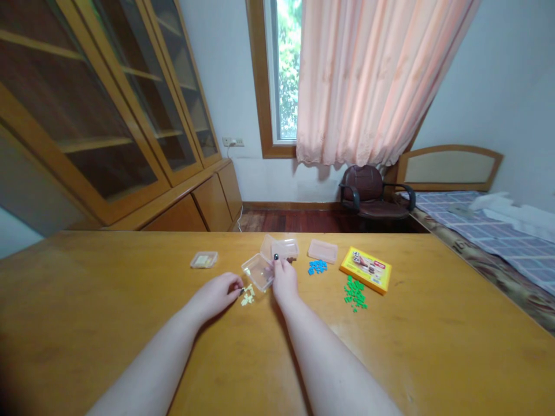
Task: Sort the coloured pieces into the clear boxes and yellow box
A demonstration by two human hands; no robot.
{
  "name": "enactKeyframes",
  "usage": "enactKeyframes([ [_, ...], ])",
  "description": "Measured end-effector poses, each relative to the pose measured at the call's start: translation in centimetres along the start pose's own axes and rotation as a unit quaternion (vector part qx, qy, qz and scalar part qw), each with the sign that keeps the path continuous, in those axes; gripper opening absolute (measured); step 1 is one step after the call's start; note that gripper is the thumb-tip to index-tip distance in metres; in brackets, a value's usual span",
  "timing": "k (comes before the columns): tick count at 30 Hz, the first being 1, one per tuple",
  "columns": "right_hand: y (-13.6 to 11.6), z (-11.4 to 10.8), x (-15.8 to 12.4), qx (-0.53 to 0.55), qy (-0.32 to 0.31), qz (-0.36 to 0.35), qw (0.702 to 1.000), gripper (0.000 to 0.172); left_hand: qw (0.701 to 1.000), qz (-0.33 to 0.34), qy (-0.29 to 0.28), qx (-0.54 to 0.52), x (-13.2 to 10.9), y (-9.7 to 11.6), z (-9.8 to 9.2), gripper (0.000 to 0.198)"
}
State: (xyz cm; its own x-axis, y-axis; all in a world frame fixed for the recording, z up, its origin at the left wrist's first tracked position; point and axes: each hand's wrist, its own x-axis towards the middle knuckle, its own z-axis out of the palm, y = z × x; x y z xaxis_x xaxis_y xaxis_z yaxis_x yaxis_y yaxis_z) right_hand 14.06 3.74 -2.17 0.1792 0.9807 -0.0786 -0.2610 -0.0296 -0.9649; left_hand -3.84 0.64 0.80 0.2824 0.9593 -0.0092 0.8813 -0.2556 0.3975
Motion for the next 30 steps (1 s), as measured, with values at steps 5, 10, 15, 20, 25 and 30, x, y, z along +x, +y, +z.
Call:
enactKeyframes([
  [5,0.0,0.0,0.0,-0.001,-0.003,-0.006,1.000,0.037,1.000,0.000,0.007,0.008,0.2,0.0,0.4,0.010],
  [10,0.0,0.0,0.0,0.000,-0.008,-0.003,1.000,0.040,1.000,0.005,0.014,0.015,0.3,-0.5,0.7,0.010],
  [15,-0.1,-0.1,-0.1,-0.007,-0.010,-0.004,1.000,0.041,0.999,0.004,0.016,0.028,0.5,-0.7,1.0,0.012],
  [20,0.4,-0.1,0.2,0.002,-0.013,-0.001,1.000,0.039,0.999,-0.012,0.016,0.050,0.6,-0.8,0.9,0.018],
  [25,0.7,0.0,0.4,0.014,-0.013,-0.001,1.000,0.038,0.999,-0.014,0.009,0.049,0.6,-1.0,0.8,0.016],
  [30,0.3,0.0,0.1,0.007,-0.016,-0.001,1.000,0.038,0.998,-0.023,0.017,0.051,0.5,-0.7,0.5,0.018],
])
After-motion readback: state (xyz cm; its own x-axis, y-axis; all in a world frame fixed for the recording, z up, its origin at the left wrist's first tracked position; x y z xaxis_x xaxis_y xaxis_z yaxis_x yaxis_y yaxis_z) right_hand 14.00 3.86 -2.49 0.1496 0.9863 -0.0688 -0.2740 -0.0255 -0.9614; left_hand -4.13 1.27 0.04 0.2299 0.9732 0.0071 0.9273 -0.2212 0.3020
